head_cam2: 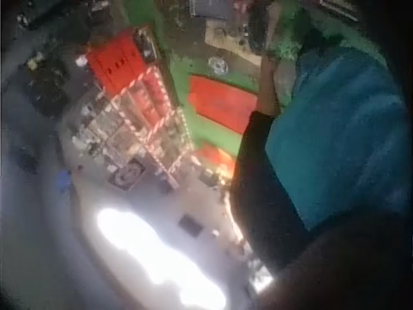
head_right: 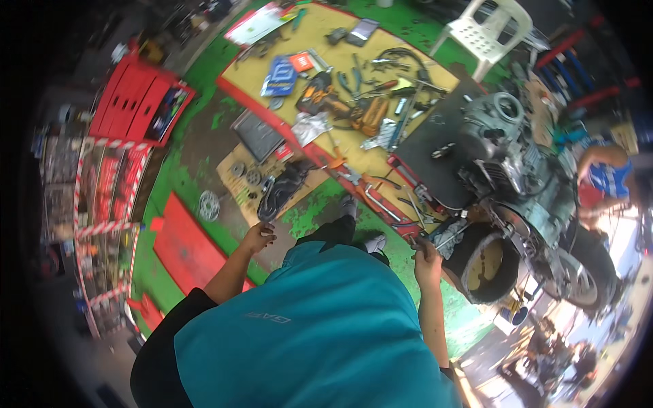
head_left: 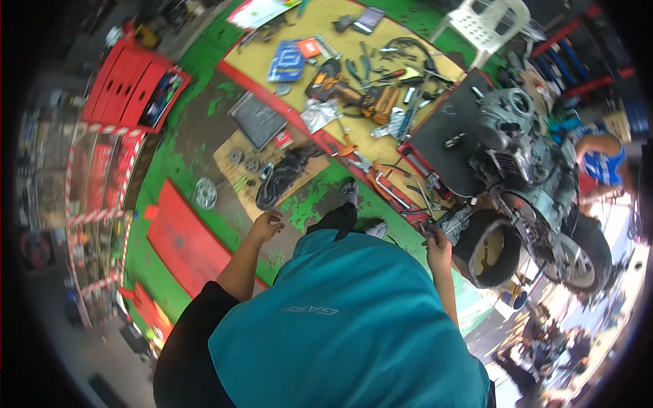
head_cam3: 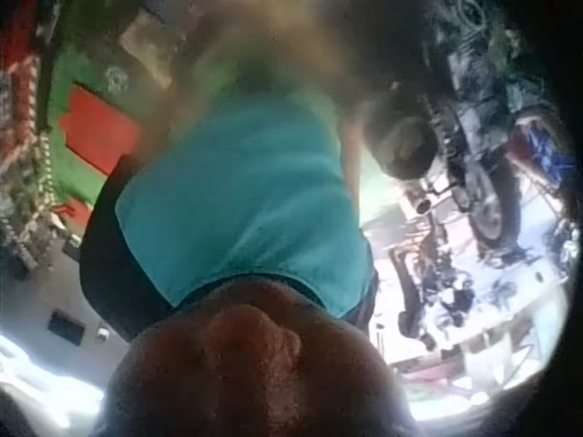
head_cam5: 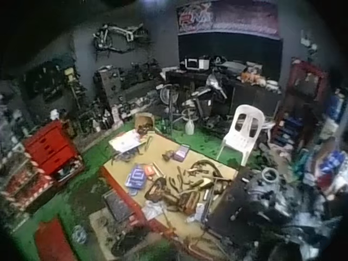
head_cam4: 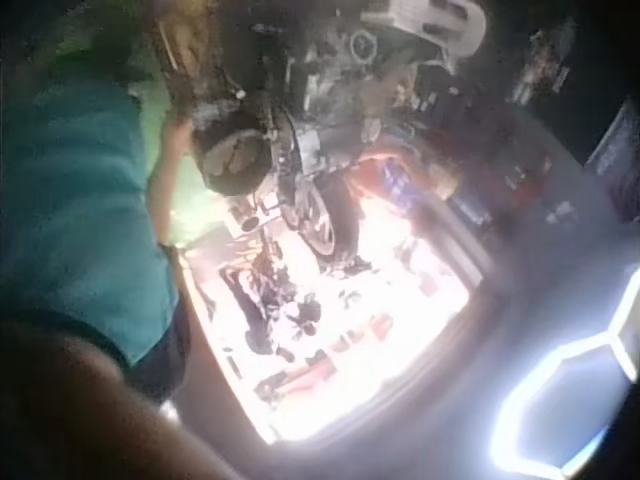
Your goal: The person retrieves a wrench from a toolbox and proceeds to work on a motorcycle engine block placed on a workbench. They use the wrench to tighten bolts on the engine casing while another person observes and occasionally assists.
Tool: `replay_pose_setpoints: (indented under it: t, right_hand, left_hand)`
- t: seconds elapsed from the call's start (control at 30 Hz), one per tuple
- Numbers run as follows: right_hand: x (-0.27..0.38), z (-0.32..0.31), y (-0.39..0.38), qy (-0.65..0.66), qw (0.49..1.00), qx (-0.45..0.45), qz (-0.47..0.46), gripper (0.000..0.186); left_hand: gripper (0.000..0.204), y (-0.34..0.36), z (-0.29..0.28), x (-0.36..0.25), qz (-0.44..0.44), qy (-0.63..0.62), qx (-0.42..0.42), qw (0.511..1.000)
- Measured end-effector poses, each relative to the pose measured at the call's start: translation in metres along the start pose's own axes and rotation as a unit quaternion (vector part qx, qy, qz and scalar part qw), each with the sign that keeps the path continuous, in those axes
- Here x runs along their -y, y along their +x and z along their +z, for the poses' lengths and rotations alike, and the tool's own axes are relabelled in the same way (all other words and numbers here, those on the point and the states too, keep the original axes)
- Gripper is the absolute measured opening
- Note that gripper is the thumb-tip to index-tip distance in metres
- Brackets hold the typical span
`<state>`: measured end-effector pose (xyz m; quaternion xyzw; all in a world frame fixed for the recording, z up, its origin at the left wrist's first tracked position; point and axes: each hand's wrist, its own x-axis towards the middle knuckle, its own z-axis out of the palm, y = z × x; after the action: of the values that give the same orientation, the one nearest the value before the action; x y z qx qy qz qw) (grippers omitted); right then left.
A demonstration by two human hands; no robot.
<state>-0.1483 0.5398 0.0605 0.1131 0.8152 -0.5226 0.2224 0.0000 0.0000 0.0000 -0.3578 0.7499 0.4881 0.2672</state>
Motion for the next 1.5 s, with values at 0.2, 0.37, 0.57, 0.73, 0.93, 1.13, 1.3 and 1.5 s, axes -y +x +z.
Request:
replay_pose_setpoints:
  t: [0.2, 0.37, 0.57, 0.73, 0.93, 1.13, 1.3, 1.5]
  right_hand:
    - [0.027, 0.034, 0.027, -0.026, 0.993, 0.111, -0.040, 0.033]
    - [0.049, 0.063, 0.053, 0.001, 0.980, 0.176, -0.095, 0.031]
    - [0.093, 0.094, 0.049, -0.002, 0.975, 0.196, -0.104, 0.030]
    - [0.092, 0.135, 0.050, -0.053, 0.973, 0.212, -0.075, 0.033]
    - [0.145, 0.220, 0.051, -0.249, 0.945, 0.201, -0.070, 0.041]
    - [0.214, 0.310, 0.048, -0.230, 0.937, 0.203, -0.166, 0.037]
    - [0.237, 0.325, 0.043, -0.238, 0.939, 0.164, -0.186, 0.037]
    - [0.230, 0.302, 0.046, -0.226, 0.957, 0.099, -0.152, 0.036]
  left_hand:
    - [0.044, -0.094, 0.008, 0.054, -0.050, -0.024, -0.075, 0.996]
    - [0.047, -0.155, 0.019, 0.129, -0.099, -0.079, -0.130, 0.983]
    - [0.053, -0.163, 0.018, 0.176, -0.177, -0.107, -0.155, 0.966]
    - [0.056, -0.123, -0.013, 0.183, -0.173, -0.175, -0.148, 0.958]
    - [0.052, -0.071, -0.105, 0.231, -0.120, -0.221, -0.119, 0.961]
    - [0.058, -0.013, -0.231, 0.282, -0.100, -0.312, -0.098, 0.940]
    - [0.055, 0.013, -0.301, 0.265, -0.122, -0.235, -0.124, 0.956]
    - [0.054, 0.038, -0.317, 0.192, -0.085, -0.157, -0.128, 0.976]
